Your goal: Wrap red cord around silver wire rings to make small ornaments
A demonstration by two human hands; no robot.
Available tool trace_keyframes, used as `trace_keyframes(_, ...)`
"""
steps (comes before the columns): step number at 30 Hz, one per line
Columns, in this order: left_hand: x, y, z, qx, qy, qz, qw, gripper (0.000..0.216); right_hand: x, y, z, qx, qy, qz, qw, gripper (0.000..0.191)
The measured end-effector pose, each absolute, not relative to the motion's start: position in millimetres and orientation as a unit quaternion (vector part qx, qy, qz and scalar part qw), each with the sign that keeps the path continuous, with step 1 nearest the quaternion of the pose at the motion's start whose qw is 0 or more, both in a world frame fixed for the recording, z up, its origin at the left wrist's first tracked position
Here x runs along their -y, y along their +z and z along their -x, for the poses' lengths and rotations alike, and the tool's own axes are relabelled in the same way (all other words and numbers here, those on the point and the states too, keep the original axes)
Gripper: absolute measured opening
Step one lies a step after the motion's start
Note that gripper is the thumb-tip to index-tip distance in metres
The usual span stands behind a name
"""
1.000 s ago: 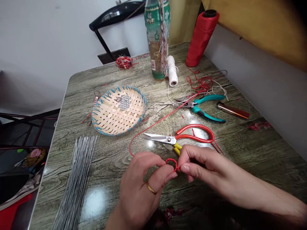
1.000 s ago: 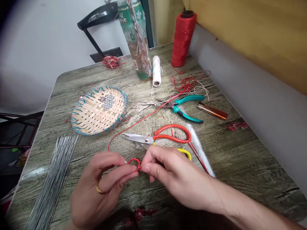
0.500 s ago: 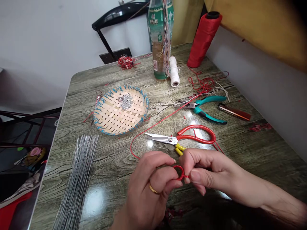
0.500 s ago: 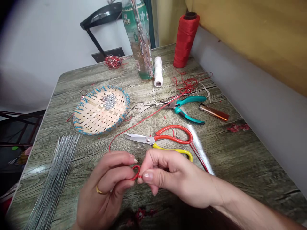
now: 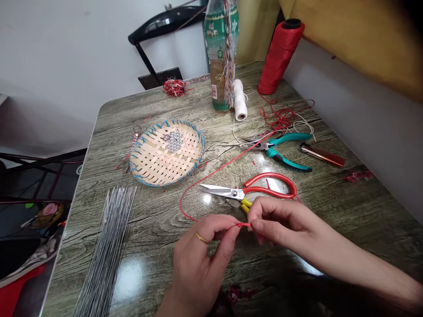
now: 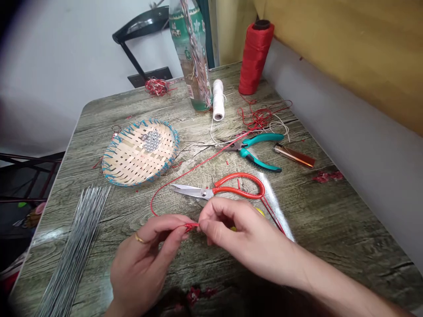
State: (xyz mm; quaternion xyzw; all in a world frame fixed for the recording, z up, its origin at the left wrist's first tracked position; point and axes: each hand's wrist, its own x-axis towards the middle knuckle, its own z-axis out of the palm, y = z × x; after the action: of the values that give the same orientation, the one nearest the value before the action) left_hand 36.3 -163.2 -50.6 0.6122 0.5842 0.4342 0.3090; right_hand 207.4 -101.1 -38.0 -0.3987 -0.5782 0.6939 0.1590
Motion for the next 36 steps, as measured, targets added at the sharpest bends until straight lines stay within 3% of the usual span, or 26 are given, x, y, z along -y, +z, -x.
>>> trace_keyframes(4,162.5,-49.7,-42.1,-0.612,0.458,-0.44,0.472,0.009,104.3,-34.2,-206.1,0.651,0.608,0.408,0.198,0.01)
trace_keyframes(6,160.4,-47.8,-42.1,-0.602,0.452,-0.391,0.529,0.009,105.7,-36.0,-204.7,0.67,0.591,0.402,0.198,0.016)
trace_keyframes(8,158.4,-46.6,-40.7,-0.586,0.455,-0.36,0.566,0.008,106.3,-39.0,-203.9,0.701,0.56,0.391,0.204,0.019)
trace_keyframes(10,157.3,-46.8,-39.4,-0.574,0.457,-0.334,0.591,0.007,106.4,-41.8,-203.9,0.729,0.53,0.376,0.218,0.009)
trace_keyframes(12,157.1,-47.8,-38.8,-0.568,0.456,-0.311,0.61,0.006,106.5,-43.3,-204.4,0.742,0.512,0.369,0.226,0.017)
trace_keyframes(18,157.2,-49.3,-40.8,-0.567,0.456,-0.283,0.625,0.005,108.5,-44.8,-204.1,0.739,0.502,0.385,0.23,0.012)
trace_keyframes(23,155.8,-49.1,-41.6,-0.576,0.434,-0.27,0.638,0.004,108.1,-46.6,-204.4,0.735,0.506,0.398,0.213,0.022)
trace_keyframes(36,161.7,-48.4,-37.6,-0.617,0.404,-0.323,0.593,0.005,105.7,-47.3,-200.9,0.56,0.676,0.416,0.237,0.036)
